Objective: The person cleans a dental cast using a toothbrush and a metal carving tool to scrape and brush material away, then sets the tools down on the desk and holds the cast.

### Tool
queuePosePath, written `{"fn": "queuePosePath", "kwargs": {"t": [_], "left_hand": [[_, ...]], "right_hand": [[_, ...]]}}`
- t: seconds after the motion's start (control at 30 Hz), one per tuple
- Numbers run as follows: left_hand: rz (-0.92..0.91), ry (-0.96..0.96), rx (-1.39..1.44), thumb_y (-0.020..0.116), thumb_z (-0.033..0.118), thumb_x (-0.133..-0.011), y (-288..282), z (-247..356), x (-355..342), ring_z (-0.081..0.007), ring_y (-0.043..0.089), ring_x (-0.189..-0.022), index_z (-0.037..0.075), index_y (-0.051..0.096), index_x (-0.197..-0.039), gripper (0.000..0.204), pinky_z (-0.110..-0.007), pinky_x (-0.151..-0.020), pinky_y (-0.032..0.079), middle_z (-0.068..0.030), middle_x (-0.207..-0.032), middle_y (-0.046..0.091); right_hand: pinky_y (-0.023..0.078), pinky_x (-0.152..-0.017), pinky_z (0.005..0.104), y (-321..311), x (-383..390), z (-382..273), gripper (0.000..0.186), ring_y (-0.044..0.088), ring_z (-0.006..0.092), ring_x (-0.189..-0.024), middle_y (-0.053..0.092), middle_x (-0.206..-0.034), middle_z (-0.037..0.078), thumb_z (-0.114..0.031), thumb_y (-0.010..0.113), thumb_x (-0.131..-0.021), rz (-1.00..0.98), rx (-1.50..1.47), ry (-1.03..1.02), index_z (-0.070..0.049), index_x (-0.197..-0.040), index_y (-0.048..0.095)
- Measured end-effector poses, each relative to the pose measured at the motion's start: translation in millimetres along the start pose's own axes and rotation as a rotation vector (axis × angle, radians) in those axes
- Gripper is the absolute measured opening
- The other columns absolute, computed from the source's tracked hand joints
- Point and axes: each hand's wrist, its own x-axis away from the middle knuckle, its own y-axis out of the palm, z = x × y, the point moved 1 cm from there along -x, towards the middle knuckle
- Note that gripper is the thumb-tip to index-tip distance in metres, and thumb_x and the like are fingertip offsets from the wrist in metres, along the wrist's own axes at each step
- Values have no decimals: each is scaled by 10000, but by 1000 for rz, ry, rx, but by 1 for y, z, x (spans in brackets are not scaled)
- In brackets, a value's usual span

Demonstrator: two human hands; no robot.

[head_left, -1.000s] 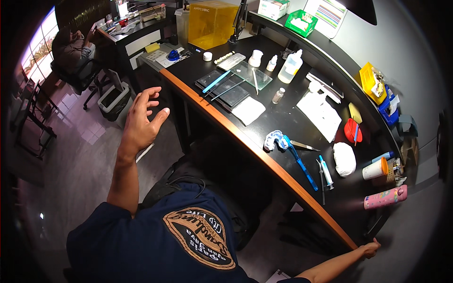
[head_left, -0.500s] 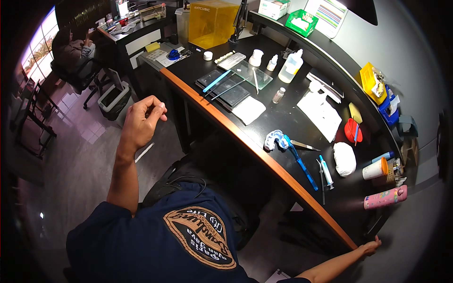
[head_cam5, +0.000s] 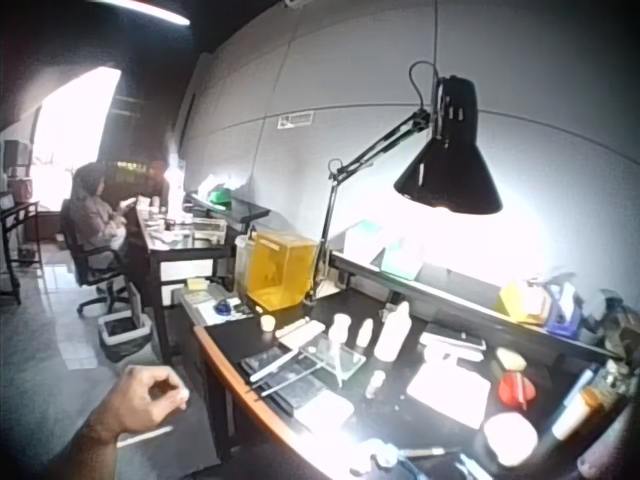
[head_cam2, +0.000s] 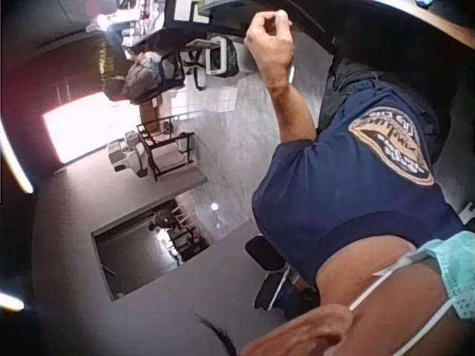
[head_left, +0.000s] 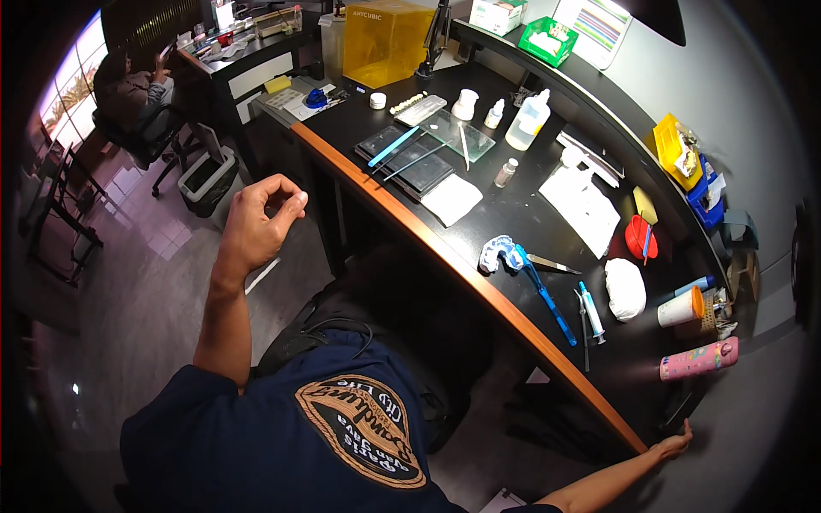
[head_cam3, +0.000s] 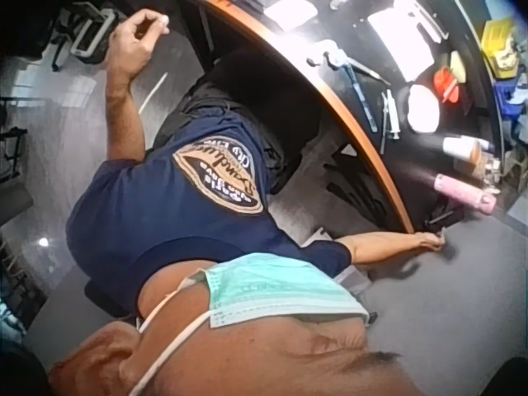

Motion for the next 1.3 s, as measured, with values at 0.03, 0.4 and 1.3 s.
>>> {"fn": "queuePosePath", "kwargs": {"t": [0.03, 0.4, 1.3], "left_hand": [[2, -1, 1, 659, 174, -955, 0, 0, 0, -125, 676, -715, -14, 651, -860, 211, -278, -688, 508, -66, -727, 669], [-12, -4, 7, 663, 167, -952, 1, 0, -2, -126, 680, -723, -18, 652, -865, 204, -279, -698, 515, -69, -731, 672], [22, 59, 208, 468, 63, -867, 2, -10, -3, -154, 595, -777, -31, 602, -747, 203, -293, -758, 477, -111, -803, 655]], "right_hand": [[387, -1088, 401, 0, -1, 2, 532, 599, 310, -1177, 721, -1194, 158, -338, 366, -941, 28, -26, 14, -56, -1003, 813], [352, -1173, 452, 5, -21, 39, 564, 541, 295, -1286, 620, -1319, 179, -350, 346, -966, -66, -316, 126, 11, -1189, 717], [391, -1145, 388, 4, -21, 43, 600, 540, 270, -1308, 629, -1332, 163, -341, 275, -998, -66, -279, 57, 35, -1217, 688]]}}
